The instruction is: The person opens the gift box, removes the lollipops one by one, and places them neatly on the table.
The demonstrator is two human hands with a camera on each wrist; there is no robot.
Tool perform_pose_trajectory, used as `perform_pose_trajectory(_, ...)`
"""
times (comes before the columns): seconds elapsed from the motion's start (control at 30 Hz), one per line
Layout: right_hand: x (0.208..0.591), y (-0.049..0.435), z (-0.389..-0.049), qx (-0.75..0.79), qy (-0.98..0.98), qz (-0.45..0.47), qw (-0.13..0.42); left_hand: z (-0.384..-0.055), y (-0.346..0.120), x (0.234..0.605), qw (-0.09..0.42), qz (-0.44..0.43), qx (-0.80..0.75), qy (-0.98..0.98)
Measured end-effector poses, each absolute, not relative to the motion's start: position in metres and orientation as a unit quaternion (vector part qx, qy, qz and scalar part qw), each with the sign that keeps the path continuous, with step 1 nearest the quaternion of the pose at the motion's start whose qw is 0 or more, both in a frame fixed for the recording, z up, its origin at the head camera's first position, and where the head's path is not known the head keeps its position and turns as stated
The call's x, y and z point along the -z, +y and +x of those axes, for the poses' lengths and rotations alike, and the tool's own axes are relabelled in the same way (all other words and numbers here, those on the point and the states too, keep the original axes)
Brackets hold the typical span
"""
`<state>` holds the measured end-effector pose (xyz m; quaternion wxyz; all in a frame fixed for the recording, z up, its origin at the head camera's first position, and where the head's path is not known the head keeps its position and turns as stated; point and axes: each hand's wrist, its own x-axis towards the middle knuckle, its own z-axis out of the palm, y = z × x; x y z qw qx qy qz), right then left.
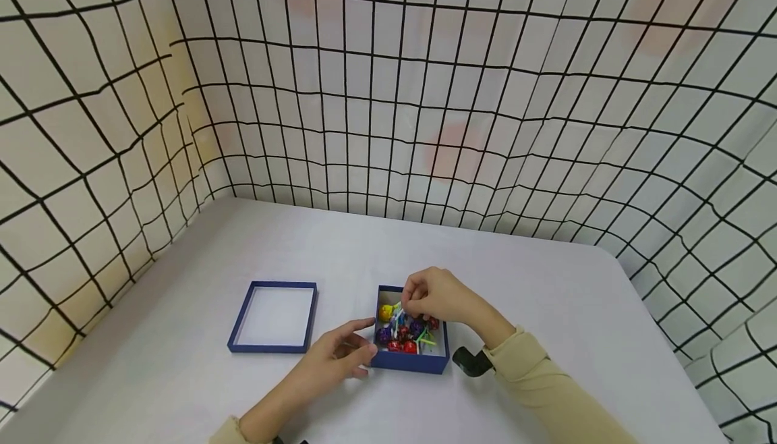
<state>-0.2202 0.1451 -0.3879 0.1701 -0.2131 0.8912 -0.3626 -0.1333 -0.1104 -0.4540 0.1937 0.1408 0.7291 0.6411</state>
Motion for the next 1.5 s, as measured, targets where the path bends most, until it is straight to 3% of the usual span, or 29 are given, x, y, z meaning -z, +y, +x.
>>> perform_pose_trajectory(0.37,0.396,0.156,-0.213,0.384,0.887,-0.206,0.156,-0.133,-0.107,0.457,0.202,0.142,-0.646,0.722)
perform_pose_trajectory(0.8,0.389,0.203,-0.188,0.507,0.839,-0.160,0.113,-0.132,-0.108,0.460,0.205,0.124,-0.643,0.727)
perform_pose_trajectory(1.17,0.414,0.267,-0.176,0.655,0.746,-0.066,0.097,-0.131,-0.109,0.457,0.199,0.128,-0.645,0.727)
perform_pose_trajectory(1.5,0.448,0.298,-0.175,0.726,0.679,-0.049,0.094,-0.132,-0.109,0.458,0.202,0.135,-0.647,0.722)
